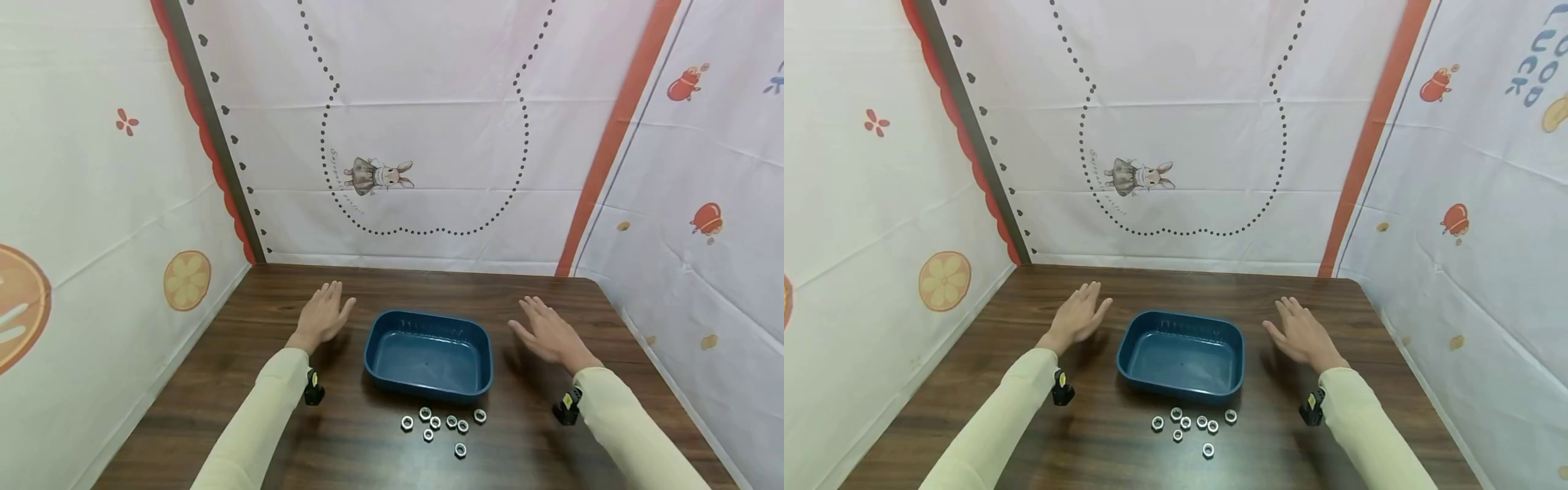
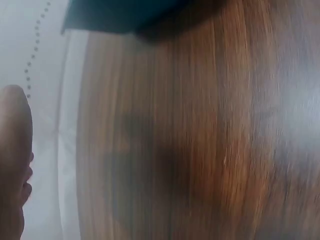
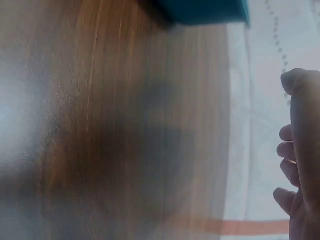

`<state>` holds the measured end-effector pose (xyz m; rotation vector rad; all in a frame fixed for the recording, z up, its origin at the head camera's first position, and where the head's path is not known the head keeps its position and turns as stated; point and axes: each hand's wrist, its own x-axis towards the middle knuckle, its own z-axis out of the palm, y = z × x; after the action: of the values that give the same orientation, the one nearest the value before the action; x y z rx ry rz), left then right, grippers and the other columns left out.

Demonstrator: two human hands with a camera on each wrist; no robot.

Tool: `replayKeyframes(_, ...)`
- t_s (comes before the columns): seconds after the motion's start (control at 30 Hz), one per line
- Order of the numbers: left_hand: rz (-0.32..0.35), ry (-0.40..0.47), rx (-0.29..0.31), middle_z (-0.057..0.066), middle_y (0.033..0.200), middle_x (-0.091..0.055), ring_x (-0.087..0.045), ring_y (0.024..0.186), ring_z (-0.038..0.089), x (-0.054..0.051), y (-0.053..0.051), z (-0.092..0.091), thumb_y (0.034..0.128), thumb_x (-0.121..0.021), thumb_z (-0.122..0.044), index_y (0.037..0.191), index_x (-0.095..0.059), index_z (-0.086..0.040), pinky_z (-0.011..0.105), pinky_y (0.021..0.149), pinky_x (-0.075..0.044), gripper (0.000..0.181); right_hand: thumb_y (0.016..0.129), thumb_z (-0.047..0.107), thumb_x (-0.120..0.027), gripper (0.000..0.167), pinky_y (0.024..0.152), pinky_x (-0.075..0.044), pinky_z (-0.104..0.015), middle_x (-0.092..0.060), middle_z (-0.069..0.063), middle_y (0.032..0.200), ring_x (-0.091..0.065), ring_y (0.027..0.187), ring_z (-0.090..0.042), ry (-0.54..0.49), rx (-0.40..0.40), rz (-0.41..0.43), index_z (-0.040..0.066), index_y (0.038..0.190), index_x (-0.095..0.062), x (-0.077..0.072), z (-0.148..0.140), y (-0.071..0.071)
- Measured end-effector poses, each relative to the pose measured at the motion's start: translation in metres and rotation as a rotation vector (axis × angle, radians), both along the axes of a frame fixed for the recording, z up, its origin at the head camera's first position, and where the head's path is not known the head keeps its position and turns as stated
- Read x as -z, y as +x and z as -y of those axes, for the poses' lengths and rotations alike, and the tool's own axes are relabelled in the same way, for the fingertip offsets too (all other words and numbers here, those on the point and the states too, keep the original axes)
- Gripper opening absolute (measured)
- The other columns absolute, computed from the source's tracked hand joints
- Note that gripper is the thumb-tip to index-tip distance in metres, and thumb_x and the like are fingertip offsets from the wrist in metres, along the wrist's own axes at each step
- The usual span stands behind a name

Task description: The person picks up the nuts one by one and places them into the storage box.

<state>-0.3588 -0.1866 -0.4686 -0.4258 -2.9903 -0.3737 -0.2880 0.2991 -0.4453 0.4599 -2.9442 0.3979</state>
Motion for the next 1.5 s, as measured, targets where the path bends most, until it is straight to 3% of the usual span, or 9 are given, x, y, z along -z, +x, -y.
replayKeyframes(0.2, -0.014, 0.221, -0.053, 0.025, 0.153, -0.046, -0.045, 0.139, 0.044, -0.004, 0.013, -0.012, 0.1074, -0.020, -0.062, 0.152, -0.041, 0.003, 0.058, 0.113, -0.036, 0.082, 0.107, 0.043, -0.050, 0.067, 0.110, -0.034, -0.066, -0.039, -0.032, 0.155, -0.036, 0.143, -0.050, -0.003, 0.018, -0.031, -0.008, 0.149, -0.043, -0.009, 0.002, 0.019)
replayKeyframes(0.4, -0.031, 0.435, -0.107, 0.021, 0.132, -0.065, -0.061, 0.121, 0.040, 0.002, 0.031, -0.022, 0.1095, -0.029, -0.055, 0.136, -0.059, 0.000, 0.057, 0.101, -0.047, 0.068, 0.106, 0.041, -0.053, 0.059, 0.102, -0.042, -0.067, -0.052, -0.028, 0.146, -0.051, 0.131, -0.049, -0.050, -0.009, -0.103, -0.003, 0.145, -0.051, -0.012, 0.010, 0.051)
replayKeyframes(0.5, 0.005, 0.557, -0.170, 0.016, 0.124, -0.069, -0.063, 0.117, 0.037, 0.008, 0.042, -0.030, 0.1085, -0.031, -0.057, 0.129, -0.064, -0.004, 0.055, 0.099, -0.047, 0.066, 0.106, 0.038, -0.055, 0.052, 0.099, -0.046, -0.065, -0.060, -0.025, 0.139, -0.057, 0.126, -0.046, -0.073, -0.025, -0.139, -0.001, 0.140, -0.057, -0.010, 0.018, 0.067)
replayKeyframes(0.63, 0.103, 0.707, -0.236, 0.012, 0.111, -0.071, -0.065, 0.107, 0.031, 0.015, 0.058, -0.044, 0.1062, -0.033, -0.062, 0.122, -0.068, -0.006, 0.050, 0.093, -0.049, 0.068, 0.106, 0.036, -0.055, 0.044, 0.095, -0.049, -0.061, -0.067, -0.020, 0.130, -0.063, 0.119, -0.041, -0.096, -0.016, -0.163, 0.002, 0.133, -0.064, -0.003, 0.027, 0.086)
replayKeyframes(0.77, 0.187, 0.873, -0.268, 0.008, 0.100, -0.069, -0.063, 0.092, 0.022, 0.020, 0.072, -0.059, 0.1060, -0.043, -0.055, 0.119, -0.071, -0.007, 0.039, 0.082, -0.050, 0.057, 0.105, 0.032, -0.058, 0.035, 0.088, -0.055, -0.056, -0.073, -0.014, 0.119, -0.070, 0.107, -0.034, -0.146, -0.001, -0.210, 0.004, 0.124, -0.071, 0.007, 0.034, 0.104)
replayKeyframes(0.87, 0.196, 0.980, -0.277, 0.008, 0.102, -0.068, -0.060, 0.095, 0.021, 0.026, 0.078, -0.069, 0.1048, -0.050, -0.051, 0.122, -0.071, -0.008, 0.037, 0.084, -0.049, 0.051, 0.103, 0.027, -0.061, 0.027, 0.078, -0.058, -0.049, -0.075, -0.007, 0.108, -0.072, 0.094, -0.024, -0.186, 0.013, -0.272, 0.007, 0.115, -0.074, 0.017, 0.038, 0.115)
replayKeyframes(1.03, 0.177, 1.074, -0.290, 0.011, 0.113, -0.068, -0.060, 0.098, 0.023, 0.037, 0.080, -0.076, 0.1034, -0.058, -0.045, 0.126, -0.070, -0.006, 0.035, 0.084, -0.049, 0.046, 0.100, 0.023, -0.065, 0.015, 0.066, -0.056, -0.036, -0.074, 0.005, 0.094, -0.067, 0.079, -0.008, -0.206, 0.040, -0.307, 0.013, 0.104, -0.076, 0.036, 0.047, 0.125)
replayKeyframes(1.23, 0.145, 1.133, -0.339, 0.011, 0.112, -0.068, -0.059, 0.095, 0.021, 0.040, 0.078, -0.072, 0.1023, -0.064, -0.028, 0.121, -0.072, -0.003, 0.028, 0.078, -0.049, 0.032, 0.091, 0.025, -0.077, 0.011, 0.060, -0.051, -0.025, -0.065, 0.016, 0.081, -0.057, 0.069, 0.004, -0.208, 0.035, -0.230, 0.017, 0.097, -0.076, 0.055, 0.062, 0.131)
replayKeyframes(1.5, 0.160, 1.128, -0.314, 0.011, 0.108, -0.071, -0.061, 0.095, 0.018, 0.040, 0.074, -0.075, 0.0988, -0.069, -0.026, 0.114, -0.075, -0.002, 0.024, 0.078, -0.050, 0.028, 0.081, 0.040, -0.086, 0.026, 0.055, -0.036, -0.024, -0.046, 0.016, 0.071, -0.040, 0.061, 0.000, -0.166, 0.100, -0.072, 0.028, 0.078, -0.063, 0.065, 0.078, 0.135)
